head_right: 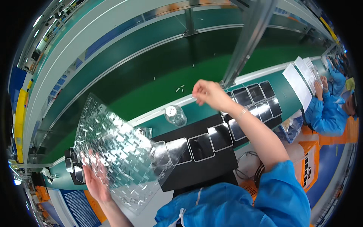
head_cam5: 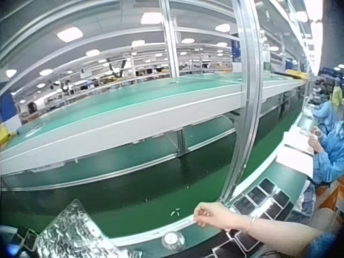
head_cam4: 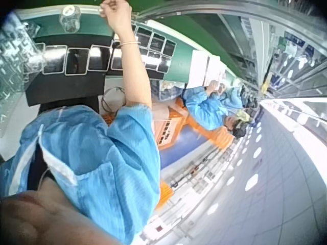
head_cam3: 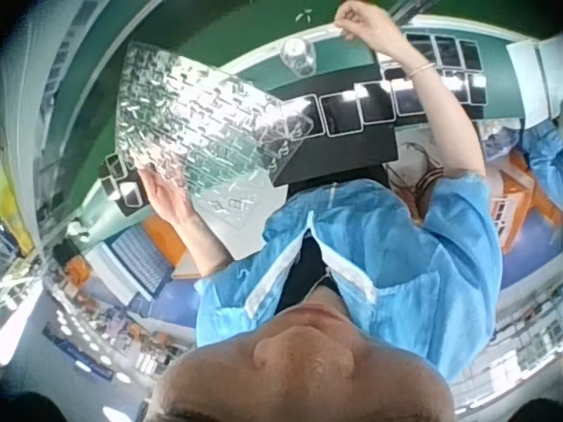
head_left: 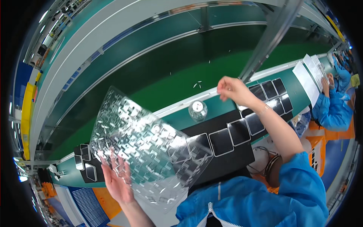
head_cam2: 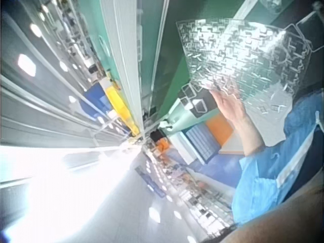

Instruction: The person assembles small electronic components and router cases by hand, using pliers to manipulate the components.

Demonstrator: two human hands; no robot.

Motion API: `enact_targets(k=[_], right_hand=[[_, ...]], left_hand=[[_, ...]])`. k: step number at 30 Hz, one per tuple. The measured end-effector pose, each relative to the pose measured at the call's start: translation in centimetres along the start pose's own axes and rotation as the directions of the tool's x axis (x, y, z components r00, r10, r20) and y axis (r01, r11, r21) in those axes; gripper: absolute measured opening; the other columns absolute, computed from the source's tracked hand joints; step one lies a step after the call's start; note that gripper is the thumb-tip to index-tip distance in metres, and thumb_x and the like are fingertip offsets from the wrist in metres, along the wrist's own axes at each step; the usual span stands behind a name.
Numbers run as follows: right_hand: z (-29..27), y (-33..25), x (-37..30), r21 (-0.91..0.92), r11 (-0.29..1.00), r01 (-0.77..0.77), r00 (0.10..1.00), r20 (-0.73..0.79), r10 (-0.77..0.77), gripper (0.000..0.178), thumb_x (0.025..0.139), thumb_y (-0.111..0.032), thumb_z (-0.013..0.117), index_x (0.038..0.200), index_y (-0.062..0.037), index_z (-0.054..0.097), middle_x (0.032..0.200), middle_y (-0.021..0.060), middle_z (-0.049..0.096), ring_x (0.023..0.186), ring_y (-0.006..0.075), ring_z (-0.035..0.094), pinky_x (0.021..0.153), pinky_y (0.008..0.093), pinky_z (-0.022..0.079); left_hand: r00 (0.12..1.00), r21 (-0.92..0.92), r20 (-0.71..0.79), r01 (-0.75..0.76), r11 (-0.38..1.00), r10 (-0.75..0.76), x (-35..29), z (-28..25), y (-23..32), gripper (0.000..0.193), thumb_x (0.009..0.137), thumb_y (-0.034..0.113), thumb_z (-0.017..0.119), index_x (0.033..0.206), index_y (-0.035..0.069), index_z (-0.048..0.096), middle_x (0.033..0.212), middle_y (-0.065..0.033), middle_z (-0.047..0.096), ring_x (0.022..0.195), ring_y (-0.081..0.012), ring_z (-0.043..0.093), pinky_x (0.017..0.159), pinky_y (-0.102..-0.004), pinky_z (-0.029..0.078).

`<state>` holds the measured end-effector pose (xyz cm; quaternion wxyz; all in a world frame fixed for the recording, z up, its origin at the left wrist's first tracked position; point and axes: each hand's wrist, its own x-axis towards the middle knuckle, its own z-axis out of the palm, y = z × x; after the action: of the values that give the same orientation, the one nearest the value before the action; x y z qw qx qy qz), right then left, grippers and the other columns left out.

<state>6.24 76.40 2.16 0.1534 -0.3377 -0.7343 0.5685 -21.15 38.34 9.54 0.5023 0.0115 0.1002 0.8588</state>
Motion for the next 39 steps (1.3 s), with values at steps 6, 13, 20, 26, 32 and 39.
enact_targets(k=[6,13,20,26,32,39], right_hand=[[2.0,9.0,13.0,-0.515,0.814,0.269,0.959,0.224,-0.175,0.048,0.071,-0.017,0.08,0.112,-0.0088,0.056,0.103,0.0103,0.051,0.092,0.0228,0.055,0.084,0.0334,0.048],[3.5,11.4,17.9,-0.53,0.795,0.296,0.909,0.412,-0.063,0.041,0.064,-0.011,0.081,0.098,-0.0106,0.059,0.096,0.0106,0.053,0.092,0.0262,0.055,0.08,0.0353,0.047],[3.6,9.8,18.8,-0.687,0.61,0.395,0.899,0.424,-0.104,0.018,0.067,-0.007,0.072,0.08,-0.0024,0.06,0.078,0.0129,0.061,0.08,0.029,0.062,0.073,0.0375,0.05],[6.5,8.6,18.3,-0.748,0.582,0.32,0.94,0.329,-0.093,0.017,0.064,-0.004,0.065,0.079,0.0009,0.058,0.087,0.0176,0.063,0.086,0.0334,0.062,0.076,0.0403,0.049],[7.0,8.1,18.1,-0.794,0.554,0.249,0.946,0.322,0.036,0.025,0.066,-0.005,0.066,0.089,0.001,0.057,0.089,0.0188,0.063,0.089,0.0342,0.061,0.08,0.0407,0.049],[7.8,9.1,18.0,-0.731,0.595,0.334,0.926,0.373,-0.062,0.019,0.07,0.0,0.06,0.088,-0.0023,0.055,0.078,0.0142,0.064,0.076,0.0334,0.064,0.069,0.0415,0.05]], left_hand=[[0.999,0.058,0.023,0.026,0.998,-0.028,0.5,-7.4,5.2,0.046,0.104,0.034,0.018,0.15,0.031,0.015,0.153,-0.0159,0.021,0.139,-0.0414,0.022,0.113,-0.0574,0.019],[0.995,0.21,-0.085,0.071,0.975,-0.054,1.1,-14.7,7.4,0.045,0.104,0.031,0.02,0.149,0.032,0.018,0.148,-0.0182,0.031,0.13,-0.0462,0.037,0.107,-0.0597,0.031],[0.904,0.425,-0.426,0.166,0.89,0.035,2.3,-19.0,8.5,0.047,0.103,0.027,0.034,0.148,0.029,0.023,0.137,-0.0169,0.043,0.108,-0.0383,0.058,0.089,-0.0468,0.054],[0.849,0.46,-0.529,0.276,0.844,0.011,2.7,-22.1,10.5,0.042,0.102,0.031,0.037,0.143,0.024,0.031,0.123,-0.0177,0.056,0.098,-0.0307,0.064,0.081,-0.0389,0.058],[0.79,0.712,-0.569,0.333,0.618,0.229,4.8,-23.7,11.0,0.042,0.101,0.032,0.041,0.14,0.019,0.035,0.116,-0.0104,0.059,0.091,-0.0213,0.064,0.079,-0.0327,0.053],[0.791,0.882,-0.456,0.462,0.091,0.407,6.4,-21.4,10.2,0.042,0.099,0.028,0.049,0.132,0.002,0.048,0.098,-0.0051,0.062,0.088,-0.0118,0.061,0.076,-0.0237,0.046]])
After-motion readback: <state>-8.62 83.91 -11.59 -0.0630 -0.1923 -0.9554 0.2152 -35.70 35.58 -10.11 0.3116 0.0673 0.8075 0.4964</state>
